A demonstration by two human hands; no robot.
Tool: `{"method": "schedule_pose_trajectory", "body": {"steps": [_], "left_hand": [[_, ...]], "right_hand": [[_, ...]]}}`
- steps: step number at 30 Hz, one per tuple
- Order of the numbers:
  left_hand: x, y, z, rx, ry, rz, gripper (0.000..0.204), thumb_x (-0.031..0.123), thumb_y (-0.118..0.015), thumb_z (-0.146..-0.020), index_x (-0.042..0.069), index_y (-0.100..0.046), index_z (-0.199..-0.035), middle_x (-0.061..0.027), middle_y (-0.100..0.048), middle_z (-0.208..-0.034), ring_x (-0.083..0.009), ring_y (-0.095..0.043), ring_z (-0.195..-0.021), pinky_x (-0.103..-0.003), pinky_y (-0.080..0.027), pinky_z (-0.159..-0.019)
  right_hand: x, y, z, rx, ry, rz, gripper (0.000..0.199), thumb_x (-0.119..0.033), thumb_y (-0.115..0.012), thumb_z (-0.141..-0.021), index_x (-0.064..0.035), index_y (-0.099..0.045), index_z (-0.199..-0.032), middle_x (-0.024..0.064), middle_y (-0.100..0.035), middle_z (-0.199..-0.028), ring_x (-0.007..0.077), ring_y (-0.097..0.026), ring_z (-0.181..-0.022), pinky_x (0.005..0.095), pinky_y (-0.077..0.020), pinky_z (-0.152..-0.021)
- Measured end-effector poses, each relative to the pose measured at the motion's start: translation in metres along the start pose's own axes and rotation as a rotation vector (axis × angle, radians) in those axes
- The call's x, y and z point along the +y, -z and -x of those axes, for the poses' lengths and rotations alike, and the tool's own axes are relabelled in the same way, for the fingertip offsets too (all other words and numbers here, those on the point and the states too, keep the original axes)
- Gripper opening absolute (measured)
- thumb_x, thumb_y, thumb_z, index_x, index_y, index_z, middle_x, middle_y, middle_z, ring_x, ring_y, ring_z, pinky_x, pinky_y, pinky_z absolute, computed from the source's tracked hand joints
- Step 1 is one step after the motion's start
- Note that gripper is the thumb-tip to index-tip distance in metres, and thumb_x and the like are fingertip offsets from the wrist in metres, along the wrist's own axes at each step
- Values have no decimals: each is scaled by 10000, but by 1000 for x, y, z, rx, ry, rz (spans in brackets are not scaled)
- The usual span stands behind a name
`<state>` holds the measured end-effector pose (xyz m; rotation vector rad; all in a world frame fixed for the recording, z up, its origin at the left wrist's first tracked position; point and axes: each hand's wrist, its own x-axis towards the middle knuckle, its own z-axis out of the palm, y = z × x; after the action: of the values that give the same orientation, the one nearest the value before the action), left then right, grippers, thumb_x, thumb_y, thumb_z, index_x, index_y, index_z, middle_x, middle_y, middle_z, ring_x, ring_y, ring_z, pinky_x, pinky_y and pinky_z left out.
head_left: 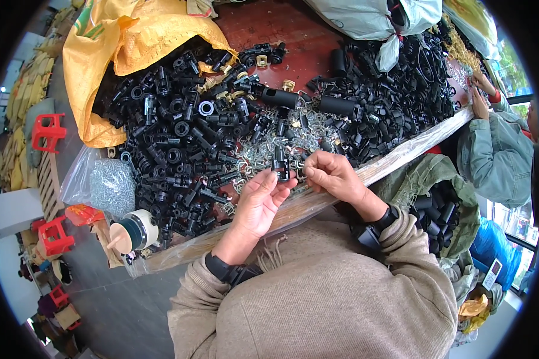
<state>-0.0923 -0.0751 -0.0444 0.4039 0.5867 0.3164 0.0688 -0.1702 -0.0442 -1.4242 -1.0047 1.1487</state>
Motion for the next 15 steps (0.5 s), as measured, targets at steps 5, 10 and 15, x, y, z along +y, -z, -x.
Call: {"method": "schedule_pose_trajectory", "body": {"steps": [5,10,15], "left_hand": [[-3,2,0,-10,39,-21,214,146,-536,-806,9,-516,-969,-96,-578,-927,-178,-576,-842,-194,-470,-682],[-3,-2,2,-48,95,-24,243,133,-540,-803,0,-515,-1005,-80,-579,-918,-170,-579,-826,-193,-473,-672],[-2,-2,1,-93,103,-21,261,124,-548,-795,-3,-516,-1021,-77,-581,-916,-168,-583,-811,-196,-477,-662]], "right_hand": [[-9,-2,2,25,-78,-351,153,-158,-506,-835,-22,-496,-765,-3,-515,-655,43,-447,-536,178,-368,-482],[-11,-8,5,66,13,-328,112,-126,-531,-815,-18,-520,-787,-3,-518,-679,60,-459,-570,202,-393,-517],[-15,-9,3,165,382,271,74,-68,-582,-758,-21,-537,-793,24,-516,-668,118,-480,-591,240,-395,-520]]}}
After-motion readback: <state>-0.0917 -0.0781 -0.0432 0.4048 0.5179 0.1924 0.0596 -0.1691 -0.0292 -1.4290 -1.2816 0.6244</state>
